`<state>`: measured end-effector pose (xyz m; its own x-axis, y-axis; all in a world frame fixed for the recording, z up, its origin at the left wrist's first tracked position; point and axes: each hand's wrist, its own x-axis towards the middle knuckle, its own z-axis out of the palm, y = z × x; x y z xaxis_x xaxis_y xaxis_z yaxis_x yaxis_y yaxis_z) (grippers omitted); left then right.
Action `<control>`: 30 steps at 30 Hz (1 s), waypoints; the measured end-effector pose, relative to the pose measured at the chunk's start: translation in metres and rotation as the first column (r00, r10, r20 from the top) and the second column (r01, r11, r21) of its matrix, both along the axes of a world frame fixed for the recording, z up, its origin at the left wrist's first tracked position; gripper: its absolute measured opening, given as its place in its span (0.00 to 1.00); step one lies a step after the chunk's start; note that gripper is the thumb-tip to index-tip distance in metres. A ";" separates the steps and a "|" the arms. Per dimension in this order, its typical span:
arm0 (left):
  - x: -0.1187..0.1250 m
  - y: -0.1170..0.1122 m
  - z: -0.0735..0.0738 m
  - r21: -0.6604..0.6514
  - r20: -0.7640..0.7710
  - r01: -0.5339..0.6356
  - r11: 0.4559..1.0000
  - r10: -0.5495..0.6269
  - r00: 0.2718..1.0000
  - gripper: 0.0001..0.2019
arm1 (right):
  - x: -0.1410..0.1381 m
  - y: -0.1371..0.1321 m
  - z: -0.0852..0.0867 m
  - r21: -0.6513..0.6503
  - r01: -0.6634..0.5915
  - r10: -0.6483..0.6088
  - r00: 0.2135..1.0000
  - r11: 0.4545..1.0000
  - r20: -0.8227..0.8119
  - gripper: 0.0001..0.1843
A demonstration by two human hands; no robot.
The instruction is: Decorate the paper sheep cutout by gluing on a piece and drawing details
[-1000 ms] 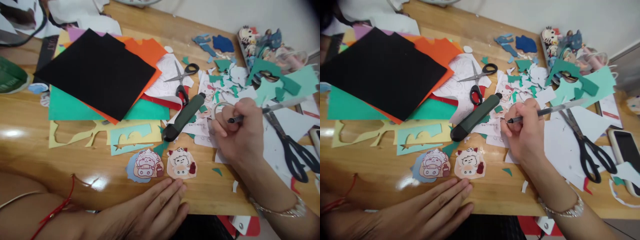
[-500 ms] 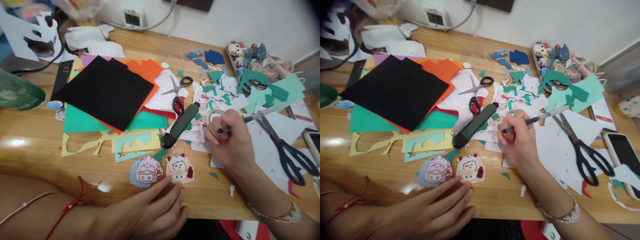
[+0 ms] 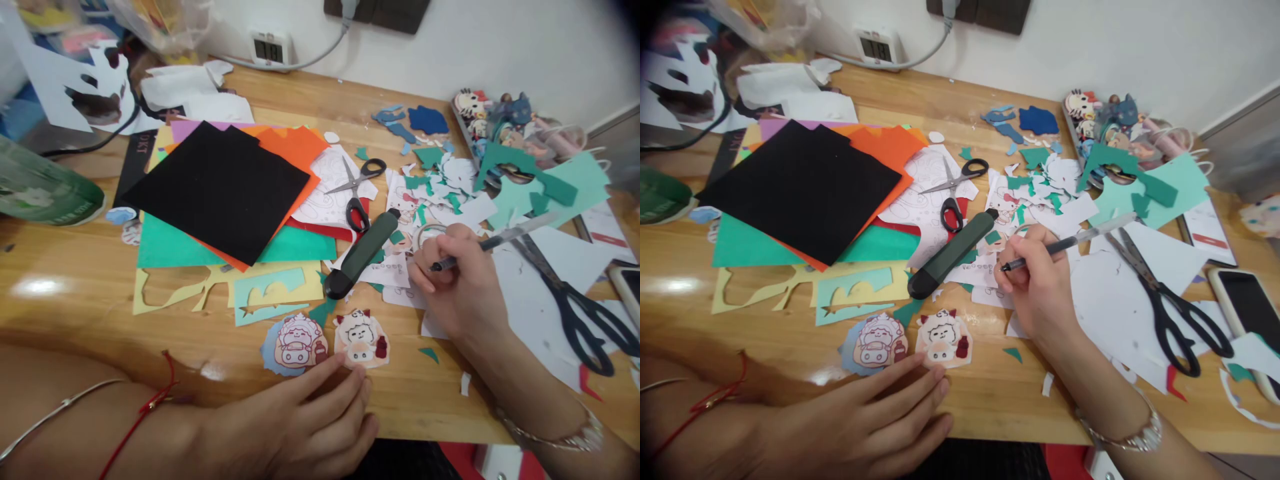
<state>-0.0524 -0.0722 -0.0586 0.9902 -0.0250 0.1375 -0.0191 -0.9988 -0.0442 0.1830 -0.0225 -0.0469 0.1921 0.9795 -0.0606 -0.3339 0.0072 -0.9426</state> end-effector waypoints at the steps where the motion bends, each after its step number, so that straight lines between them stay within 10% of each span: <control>1: 0.000 0.000 0.000 -0.003 0.004 0.001 1.000 -0.001 1.000 0.19 | 0.000 0.000 0.000 -0.001 -0.001 0.001 1.000 1.000 0.000 0.22; 30: 0.000 0.004 0.004 -0.011 0.026 -0.008 1.000 0.008 1.000 0.19 | -0.024 -0.017 0.000 0.154 -0.364 0.256 0.844 0.918 0.472 0.11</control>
<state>-0.0528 -0.0678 -0.0543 0.9865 -0.0156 0.1632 -0.0102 -0.9994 -0.0337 0.1585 -0.0398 -0.0470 -0.1710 0.9670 0.1887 0.0872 0.2056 -0.9747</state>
